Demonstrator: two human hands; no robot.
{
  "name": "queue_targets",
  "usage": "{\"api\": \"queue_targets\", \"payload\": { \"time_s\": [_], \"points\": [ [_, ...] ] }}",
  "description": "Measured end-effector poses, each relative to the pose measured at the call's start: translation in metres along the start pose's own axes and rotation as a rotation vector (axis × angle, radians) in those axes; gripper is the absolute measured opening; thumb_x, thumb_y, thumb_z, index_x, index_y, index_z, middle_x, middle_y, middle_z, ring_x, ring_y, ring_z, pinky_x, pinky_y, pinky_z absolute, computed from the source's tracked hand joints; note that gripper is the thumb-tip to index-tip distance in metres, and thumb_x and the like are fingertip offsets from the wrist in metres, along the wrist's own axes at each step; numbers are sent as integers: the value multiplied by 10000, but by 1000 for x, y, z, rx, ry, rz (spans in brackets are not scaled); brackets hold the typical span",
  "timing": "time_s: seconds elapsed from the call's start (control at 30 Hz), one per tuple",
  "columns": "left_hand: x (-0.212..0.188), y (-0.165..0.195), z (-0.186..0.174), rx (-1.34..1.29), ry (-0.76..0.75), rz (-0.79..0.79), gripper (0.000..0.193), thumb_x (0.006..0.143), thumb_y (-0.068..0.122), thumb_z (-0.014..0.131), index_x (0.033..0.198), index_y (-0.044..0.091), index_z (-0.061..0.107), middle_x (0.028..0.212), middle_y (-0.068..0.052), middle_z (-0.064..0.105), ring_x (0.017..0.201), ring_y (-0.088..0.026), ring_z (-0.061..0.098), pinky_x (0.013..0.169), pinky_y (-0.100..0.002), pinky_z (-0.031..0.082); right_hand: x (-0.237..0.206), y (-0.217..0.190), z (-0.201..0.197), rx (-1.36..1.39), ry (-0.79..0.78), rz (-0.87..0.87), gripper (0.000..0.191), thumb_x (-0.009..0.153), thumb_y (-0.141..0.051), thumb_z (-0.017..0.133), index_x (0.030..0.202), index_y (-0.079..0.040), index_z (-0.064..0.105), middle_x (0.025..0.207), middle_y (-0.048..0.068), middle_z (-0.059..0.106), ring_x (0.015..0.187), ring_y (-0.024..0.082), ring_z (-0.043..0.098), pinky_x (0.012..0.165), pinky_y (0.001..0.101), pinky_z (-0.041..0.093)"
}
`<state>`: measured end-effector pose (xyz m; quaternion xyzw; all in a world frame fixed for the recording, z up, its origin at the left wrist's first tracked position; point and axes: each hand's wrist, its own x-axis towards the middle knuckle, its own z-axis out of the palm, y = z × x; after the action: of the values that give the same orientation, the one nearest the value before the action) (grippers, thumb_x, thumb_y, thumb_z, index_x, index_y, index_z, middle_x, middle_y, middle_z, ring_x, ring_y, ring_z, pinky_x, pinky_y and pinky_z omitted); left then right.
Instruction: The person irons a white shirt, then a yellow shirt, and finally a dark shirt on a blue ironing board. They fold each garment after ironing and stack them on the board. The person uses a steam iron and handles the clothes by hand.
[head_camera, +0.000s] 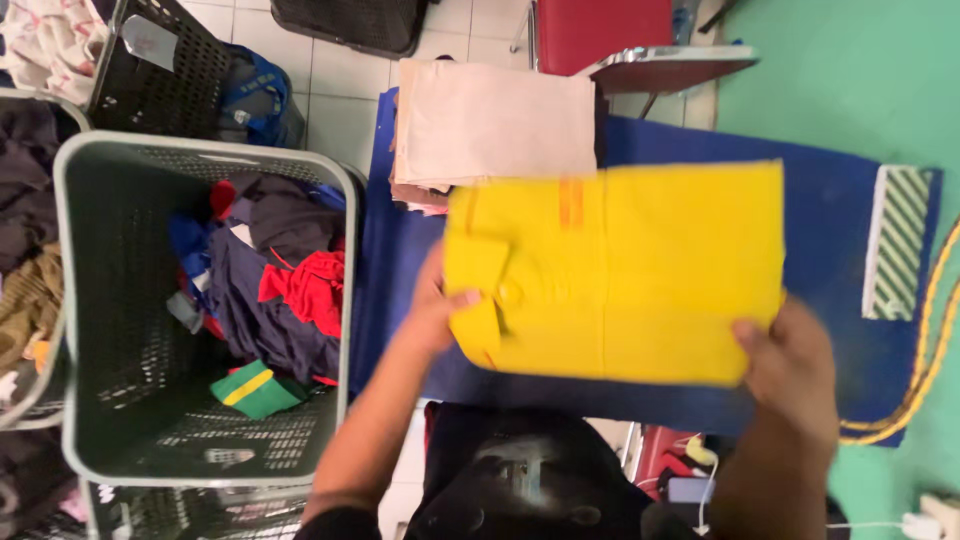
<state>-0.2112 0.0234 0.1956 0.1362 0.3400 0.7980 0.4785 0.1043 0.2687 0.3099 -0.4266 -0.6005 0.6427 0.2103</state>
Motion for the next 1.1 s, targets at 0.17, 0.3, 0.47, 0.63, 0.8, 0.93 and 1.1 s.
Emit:
{"api": "queue_targets", "payload": {
  "time_s": [0.17,0.3,0.47,0.63,0.8,0.93,1.1],
  "points": [
    [123,91,-47,419,32,148,691,839,62,811,1457,9,505,1290,-125,659,1175,-238,666,1005,-376,569,150,19,84,361,-147,-178,444,1045,8,510,1488,-9,489,1425,128,621,1284,236,632,1117,402,498],
    [222,86,-85,692,293,-50,661,813,27,828,1402,1,532,1197,-169,715,1040,-269,723,867,-393,617,243,68,152,350,-73,47,355,1009,-62,596,1361,-28,559,1241,118,689,1089,229,699,955,405,570],
    [239,65,-112,584,371,86,862,737,28,854,1492,105,447,1110,-125,687,957,-233,700,804,-367,601,271,89,151,292,55,69,573,953,-6,655,1489,-65,463,1229,142,708,1081,233,708,926,380,572],
    [213,69,-109,844,501,261,922,744,101,891,1546,120,437,1032,-115,615,918,-245,614,807,-357,547,270,88,140,349,-7,54,902,904,55,626,1655,-197,194,1183,170,723,1059,241,703,903,370,554],
    [201,87,-75,1616,800,613,805,768,260,889,1464,145,501,1425,-298,483,1265,-447,492,1026,-519,407,266,92,149,-17,83,9,895,928,-14,632,1661,-223,164,1209,206,719,1089,269,682,947,387,529],
    [194,74,-52,2006,349,554,691,935,446,661,1575,267,468,1423,-213,511,1483,-473,385,1216,-681,198,267,102,152,-1081,142,-161,714,1022,-213,651,1618,-265,261,1475,274,485,1278,401,510,1069,437,440],
    [179,47,-47,2070,335,185,594,1004,587,406,1536,323,426,1637,-148,357,1490,-492,243,1090,-859,-38,265,110,133,-520,-173,-339,682,1058,-224,573,1651,-147,244,1598,267,384,1451,366,376,1146,459,330]
  ]
}}
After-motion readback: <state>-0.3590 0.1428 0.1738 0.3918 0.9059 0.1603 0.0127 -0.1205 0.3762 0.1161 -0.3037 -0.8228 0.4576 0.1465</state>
